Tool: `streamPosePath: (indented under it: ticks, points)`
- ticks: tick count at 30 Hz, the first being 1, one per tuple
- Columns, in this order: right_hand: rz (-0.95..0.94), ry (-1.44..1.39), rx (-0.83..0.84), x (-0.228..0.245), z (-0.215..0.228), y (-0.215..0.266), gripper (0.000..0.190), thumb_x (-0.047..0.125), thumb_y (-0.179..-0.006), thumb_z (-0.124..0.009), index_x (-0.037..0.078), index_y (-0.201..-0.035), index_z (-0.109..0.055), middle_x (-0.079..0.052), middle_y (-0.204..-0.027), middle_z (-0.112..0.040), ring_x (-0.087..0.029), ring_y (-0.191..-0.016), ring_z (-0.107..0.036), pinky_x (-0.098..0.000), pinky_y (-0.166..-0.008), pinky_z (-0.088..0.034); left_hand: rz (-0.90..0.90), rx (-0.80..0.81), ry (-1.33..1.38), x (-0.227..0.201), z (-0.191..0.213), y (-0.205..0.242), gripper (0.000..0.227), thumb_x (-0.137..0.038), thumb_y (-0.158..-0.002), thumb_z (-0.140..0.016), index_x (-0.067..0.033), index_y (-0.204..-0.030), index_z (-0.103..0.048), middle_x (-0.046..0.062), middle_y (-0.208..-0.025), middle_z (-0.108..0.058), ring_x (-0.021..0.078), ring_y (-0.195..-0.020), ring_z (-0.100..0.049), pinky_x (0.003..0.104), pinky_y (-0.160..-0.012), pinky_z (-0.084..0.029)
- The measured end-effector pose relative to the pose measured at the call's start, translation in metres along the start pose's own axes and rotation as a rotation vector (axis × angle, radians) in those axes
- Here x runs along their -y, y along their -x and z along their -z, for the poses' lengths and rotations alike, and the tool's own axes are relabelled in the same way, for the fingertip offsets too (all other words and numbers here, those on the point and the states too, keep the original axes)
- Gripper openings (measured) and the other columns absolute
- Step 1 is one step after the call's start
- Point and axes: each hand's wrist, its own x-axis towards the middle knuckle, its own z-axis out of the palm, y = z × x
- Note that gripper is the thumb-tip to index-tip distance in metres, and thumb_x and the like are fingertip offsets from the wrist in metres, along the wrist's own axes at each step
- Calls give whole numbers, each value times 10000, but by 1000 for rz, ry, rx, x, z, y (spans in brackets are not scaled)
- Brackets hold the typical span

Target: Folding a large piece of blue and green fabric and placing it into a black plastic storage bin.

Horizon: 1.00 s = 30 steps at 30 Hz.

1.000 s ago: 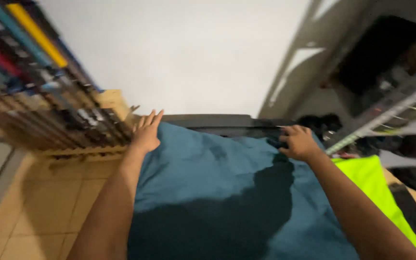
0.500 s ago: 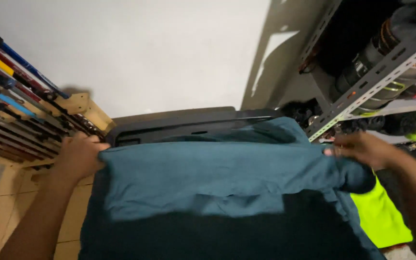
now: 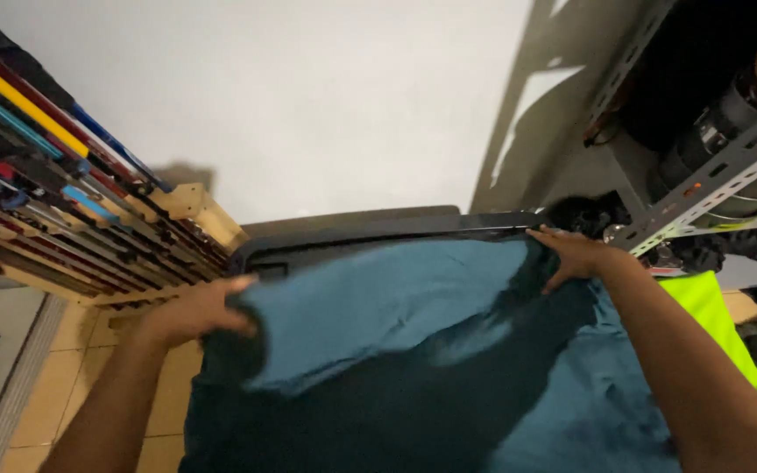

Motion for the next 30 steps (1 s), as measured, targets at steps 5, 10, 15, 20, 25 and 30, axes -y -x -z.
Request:
streamPosePath:
  ticks: [5, 10, 15, 20, 25, 30]
  points:
    - [-81, 122, 12, -3, 11, -11, 1006, 591, -666, -948, 431, -1502, -411, -68, -1518, -494, -370, -1378, -535, -554, -1149, -461, 146, 40, -536, 50, -3, -24, 725, -223, -746, -869, -325, -1428, -645, 110, -1480, -615, 377, -1399, -534, 524, -1158, -450]
    - [-348, 170, 217, -21, 68, -5, 891, 567, -626, -1036, 272, -1399, -706, -144, -1369, -742, -381, -1245, -698, -534, -875, -668, 286, -235, -785, 74, 57, -55, 439, -333, -819, -714, -210, -1232, -802, 140, -1238, -785, 352, -1231, -704, 523, -999, -561]
    - [-493, 265, -201, -105, 72, -89, 562, 512, -805, -699, 279, -1311, -774, -26, -1453, -699, -325, -1296, -677, -544, -1024, -557, 197, -569, -802, 39, 92, -100, 399, -267, -879, -615, -99, -1176, -822, 198, -1142, -796, 420, -1110, -733, 564, -896, -569]
    - [-350, 622, -753, 11, 30, -77, 385, 311, -990, -574, 168, -1320, -713, -220, -1371, -651, -446, -1225, -634, -665, -930, -430, -21, -1030, -507, 45, 30, -184, 307, -433, -1000, -623, -220, -1165, -771, 152, -1096, -736, 402, -1059, -694, 570, -826, -529]
    - [-86, 384, -914, 148, -38, -62, 535, 454, -940, -663, 141, -1372, -621, -286, -1407, -590, -469, -1261, -616, -652, -984, -485, -429, -1031, -717, 2, -92, -154, 489, -290, -872, -743, -137, -1333, -686, 210, -1374, -607, 412, -1330, -534, 683, -1097, -362]
    - [88, 423, -1143, 134, -98, -27, 549, 584, -943, -551, 311, -1415, -611, -62, -1479, -598, -318, -1259, -603, -482, -997, -489, -407, -1006, -858, 103, -123, -186, 671, -686, -857, -644, -409, -1460, -544, -19, -1533, -536, 269, -1394, -497, 625, -1122, -363]
